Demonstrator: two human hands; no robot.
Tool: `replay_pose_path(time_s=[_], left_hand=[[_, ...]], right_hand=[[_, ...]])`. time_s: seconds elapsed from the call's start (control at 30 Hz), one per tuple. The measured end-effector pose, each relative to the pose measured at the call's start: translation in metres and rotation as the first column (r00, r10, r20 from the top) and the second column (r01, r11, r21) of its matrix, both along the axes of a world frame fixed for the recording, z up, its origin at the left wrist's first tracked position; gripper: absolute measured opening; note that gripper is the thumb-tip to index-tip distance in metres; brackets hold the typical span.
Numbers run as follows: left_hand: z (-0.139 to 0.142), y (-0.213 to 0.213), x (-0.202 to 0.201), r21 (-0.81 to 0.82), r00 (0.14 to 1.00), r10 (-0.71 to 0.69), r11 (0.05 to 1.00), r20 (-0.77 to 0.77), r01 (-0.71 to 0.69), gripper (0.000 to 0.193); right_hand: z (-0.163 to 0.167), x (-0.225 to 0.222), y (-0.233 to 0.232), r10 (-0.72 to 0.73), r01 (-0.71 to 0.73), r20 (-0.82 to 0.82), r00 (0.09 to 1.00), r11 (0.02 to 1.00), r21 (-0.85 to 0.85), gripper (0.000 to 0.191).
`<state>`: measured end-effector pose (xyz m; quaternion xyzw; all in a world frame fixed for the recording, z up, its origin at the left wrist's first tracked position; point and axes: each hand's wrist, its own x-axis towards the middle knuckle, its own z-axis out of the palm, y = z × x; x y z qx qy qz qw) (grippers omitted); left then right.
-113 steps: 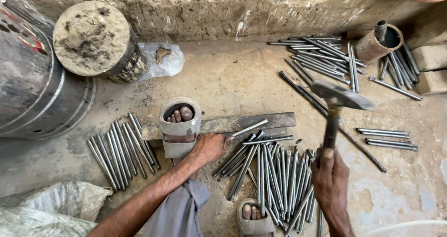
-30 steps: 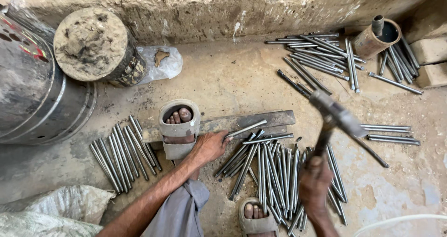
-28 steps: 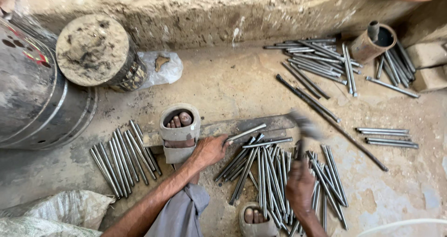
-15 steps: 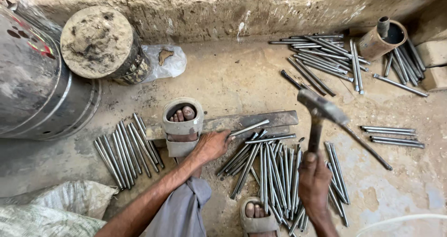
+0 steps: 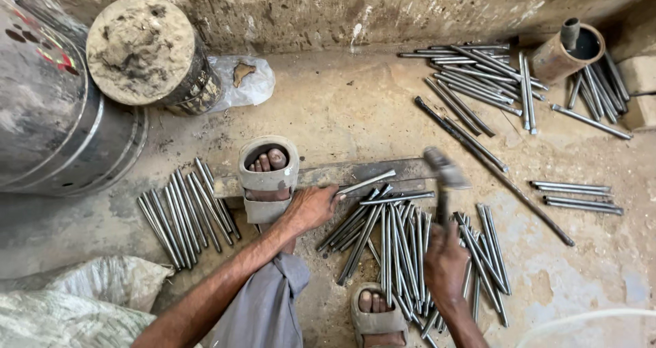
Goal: The person sits on the floor and repeatedly hammers metal rods placed on a metal bar. They pick up rods from a pile, position them, strike them with a hammer, and set them aside.
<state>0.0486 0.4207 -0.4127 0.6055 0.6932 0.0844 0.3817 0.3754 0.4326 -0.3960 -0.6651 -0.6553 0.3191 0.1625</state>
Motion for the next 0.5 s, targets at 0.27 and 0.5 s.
replay_pose_path(time_s=[0.27, 0.5], left_hand=[[0.006, 0.005, 0.001, 0.217, 1.0, 0.016, 0.976, -0.004, -0.015, 0.028], [0.006, 0.003, 0.0, 0.083, 0.999, 0.005, 0.997, -0.038, -0.002, 0.032]], right_hand=[[-0.032, 0.018, 0.013, 0.099, -0.086, 0.196, 0.976, 0.994, -0.07, 0.051], [-0.065, 0.0, -0.006, -0.009, 0.01, 0.043, 0.999, 0.999, -0.032, 0.059]])
